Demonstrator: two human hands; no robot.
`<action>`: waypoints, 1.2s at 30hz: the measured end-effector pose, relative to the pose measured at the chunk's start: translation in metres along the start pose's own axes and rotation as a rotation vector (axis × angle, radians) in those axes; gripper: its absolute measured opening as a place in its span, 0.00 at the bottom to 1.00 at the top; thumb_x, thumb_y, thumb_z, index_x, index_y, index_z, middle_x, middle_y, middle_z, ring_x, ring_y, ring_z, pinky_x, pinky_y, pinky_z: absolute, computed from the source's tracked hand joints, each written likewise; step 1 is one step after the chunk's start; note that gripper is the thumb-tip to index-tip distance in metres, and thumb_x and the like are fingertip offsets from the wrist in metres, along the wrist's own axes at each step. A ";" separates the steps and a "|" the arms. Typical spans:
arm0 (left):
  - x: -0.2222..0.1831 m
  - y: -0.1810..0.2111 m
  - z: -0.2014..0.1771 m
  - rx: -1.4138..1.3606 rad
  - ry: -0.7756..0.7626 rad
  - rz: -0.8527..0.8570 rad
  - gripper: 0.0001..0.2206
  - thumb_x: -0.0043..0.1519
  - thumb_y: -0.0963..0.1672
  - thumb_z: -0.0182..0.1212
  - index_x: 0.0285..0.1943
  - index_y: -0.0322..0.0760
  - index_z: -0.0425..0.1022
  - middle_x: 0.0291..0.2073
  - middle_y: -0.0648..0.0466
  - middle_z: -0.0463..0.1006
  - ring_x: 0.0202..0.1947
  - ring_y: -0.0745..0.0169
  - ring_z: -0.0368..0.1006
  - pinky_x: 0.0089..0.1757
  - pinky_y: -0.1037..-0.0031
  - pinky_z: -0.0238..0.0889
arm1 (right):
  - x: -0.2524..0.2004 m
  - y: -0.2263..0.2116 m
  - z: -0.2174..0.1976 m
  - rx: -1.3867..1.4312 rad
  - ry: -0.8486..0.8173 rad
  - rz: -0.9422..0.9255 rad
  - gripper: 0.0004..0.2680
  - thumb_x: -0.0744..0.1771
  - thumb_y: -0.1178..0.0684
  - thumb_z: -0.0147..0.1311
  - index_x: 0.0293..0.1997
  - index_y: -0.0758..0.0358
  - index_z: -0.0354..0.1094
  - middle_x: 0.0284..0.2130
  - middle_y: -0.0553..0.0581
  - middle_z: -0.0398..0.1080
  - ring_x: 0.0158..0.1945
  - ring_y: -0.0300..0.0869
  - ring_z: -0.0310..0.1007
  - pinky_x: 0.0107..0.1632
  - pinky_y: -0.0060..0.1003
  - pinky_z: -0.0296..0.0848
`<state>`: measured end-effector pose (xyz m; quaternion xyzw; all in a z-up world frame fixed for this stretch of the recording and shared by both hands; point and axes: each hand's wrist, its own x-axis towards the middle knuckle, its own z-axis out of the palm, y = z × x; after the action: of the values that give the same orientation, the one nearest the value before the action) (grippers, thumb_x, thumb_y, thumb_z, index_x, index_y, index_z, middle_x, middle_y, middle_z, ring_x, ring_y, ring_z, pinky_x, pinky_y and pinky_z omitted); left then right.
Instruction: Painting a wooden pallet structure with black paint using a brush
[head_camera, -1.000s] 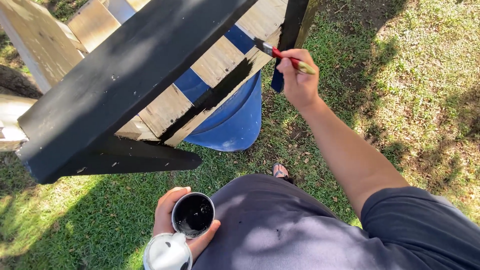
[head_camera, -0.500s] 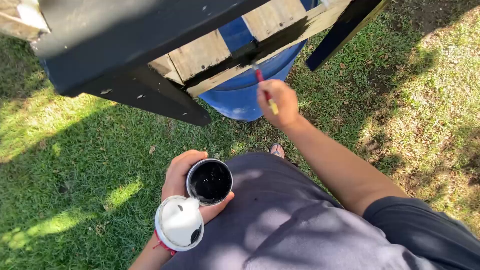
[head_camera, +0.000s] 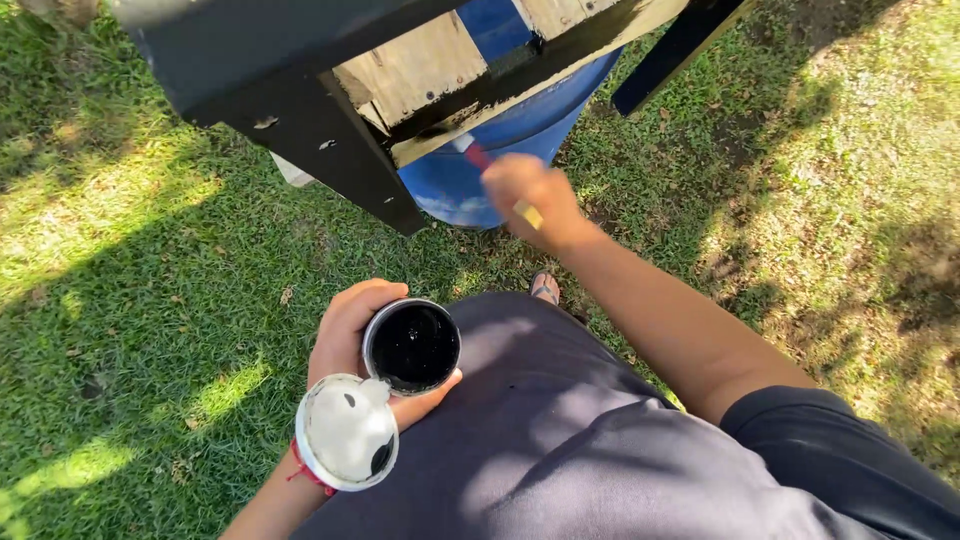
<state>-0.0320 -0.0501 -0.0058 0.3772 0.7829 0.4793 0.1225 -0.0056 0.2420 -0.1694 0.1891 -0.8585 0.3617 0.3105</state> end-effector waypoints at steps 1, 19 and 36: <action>-0.001 -0.002 -0.003 -0.012 -0.024 0.014 0.34 0.42 0.48 0.79 0.57 0.39 0.67 0.52 0.50 0.72 0.56 0.54 0.70 0.58 0.66 0.63 | -0.001 0.004 -0.010 -0.041 0.118 0.082 0.08 0.65 0.71 0.50 0.38 0.61 0.64 0.33 0.56 0.70 0.39 0.46 0.73 0.43 0.39 0.76; -0.011 -0.027 -0.032 0.012 -0.007 0.042 0.34 0.41 0.50 0.79 0.55 0.39 0.68 0.51 0.50 0.73 0.56 0.54 0.70 0.57 0.65 0.63 | 0.010 -0.006 0.012 -0.310 0.074 0.165 0.08 0.64 0.71 0.41 0.30 0.62 0.59 0.23 0.51 0.62 0.25 0.42 0.62 0.28 0.35 0.71; -0.015 -0.022 -0.019 0.009 0.045 0.007 0.34 0.40 0.51 0.79 0.55 0.40 0.69 0.51 0.52 0.74 0.55 0.54 0.70 0.56 0.65 0.63 | -0.012 -0.012 0.044 -0.119 -0.086 0.314 0.09 0.64 0.64 0.53 0.47 0.58 0.66 0.39 0.59 0.70 0.43 0.53 0.70 0.40 0.45 0.73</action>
<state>-0.0424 -0.0789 -0.0173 0.3697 0.7864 0.4844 0.1013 -0.0076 0.2028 -0.1961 0.0494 -0.9099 0.3457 0.2239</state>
